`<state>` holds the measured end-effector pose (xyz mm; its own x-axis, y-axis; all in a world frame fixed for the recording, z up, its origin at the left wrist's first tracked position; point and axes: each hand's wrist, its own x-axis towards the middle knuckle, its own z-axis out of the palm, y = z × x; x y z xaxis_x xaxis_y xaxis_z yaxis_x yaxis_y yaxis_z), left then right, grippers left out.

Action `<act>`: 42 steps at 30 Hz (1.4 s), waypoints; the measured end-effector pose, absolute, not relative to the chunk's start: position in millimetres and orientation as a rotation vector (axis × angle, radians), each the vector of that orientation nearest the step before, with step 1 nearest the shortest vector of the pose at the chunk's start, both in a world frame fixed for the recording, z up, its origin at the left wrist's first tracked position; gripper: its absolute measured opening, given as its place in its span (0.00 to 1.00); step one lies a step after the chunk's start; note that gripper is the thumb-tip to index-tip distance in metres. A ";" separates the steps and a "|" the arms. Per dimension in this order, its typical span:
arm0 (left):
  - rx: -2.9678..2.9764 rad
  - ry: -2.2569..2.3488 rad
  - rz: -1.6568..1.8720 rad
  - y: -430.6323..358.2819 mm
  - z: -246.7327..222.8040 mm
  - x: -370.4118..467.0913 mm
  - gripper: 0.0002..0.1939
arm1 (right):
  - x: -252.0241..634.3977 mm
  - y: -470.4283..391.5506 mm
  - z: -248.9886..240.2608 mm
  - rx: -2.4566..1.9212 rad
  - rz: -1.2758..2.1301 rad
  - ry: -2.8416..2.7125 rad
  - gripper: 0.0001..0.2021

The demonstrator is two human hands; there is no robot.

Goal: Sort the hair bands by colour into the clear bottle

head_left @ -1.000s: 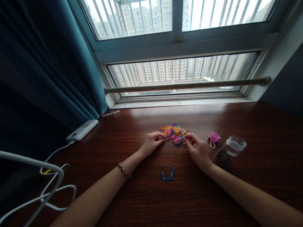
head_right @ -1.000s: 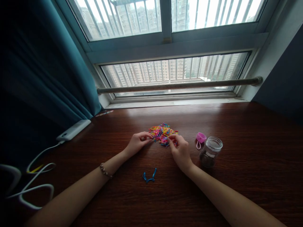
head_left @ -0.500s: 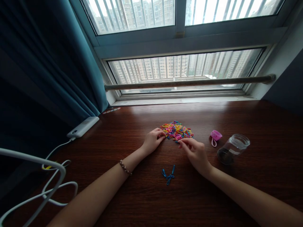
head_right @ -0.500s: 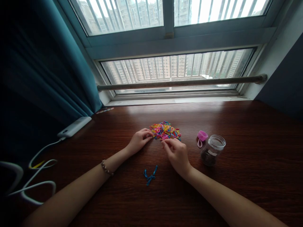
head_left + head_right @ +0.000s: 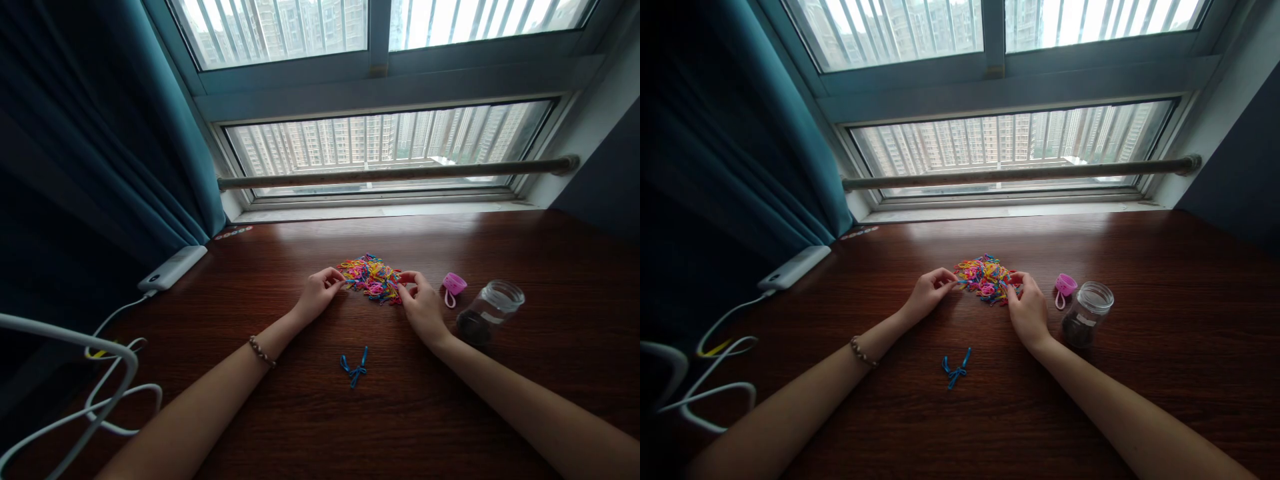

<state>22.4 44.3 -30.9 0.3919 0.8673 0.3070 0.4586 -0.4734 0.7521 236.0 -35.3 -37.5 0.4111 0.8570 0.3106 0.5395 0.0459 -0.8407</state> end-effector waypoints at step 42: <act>1.573 0.591 0.198 23.7 -8.2 29.3 0.16 | 242.3 -32.8 -38.3 -1.601 0.421 -1.367 0.16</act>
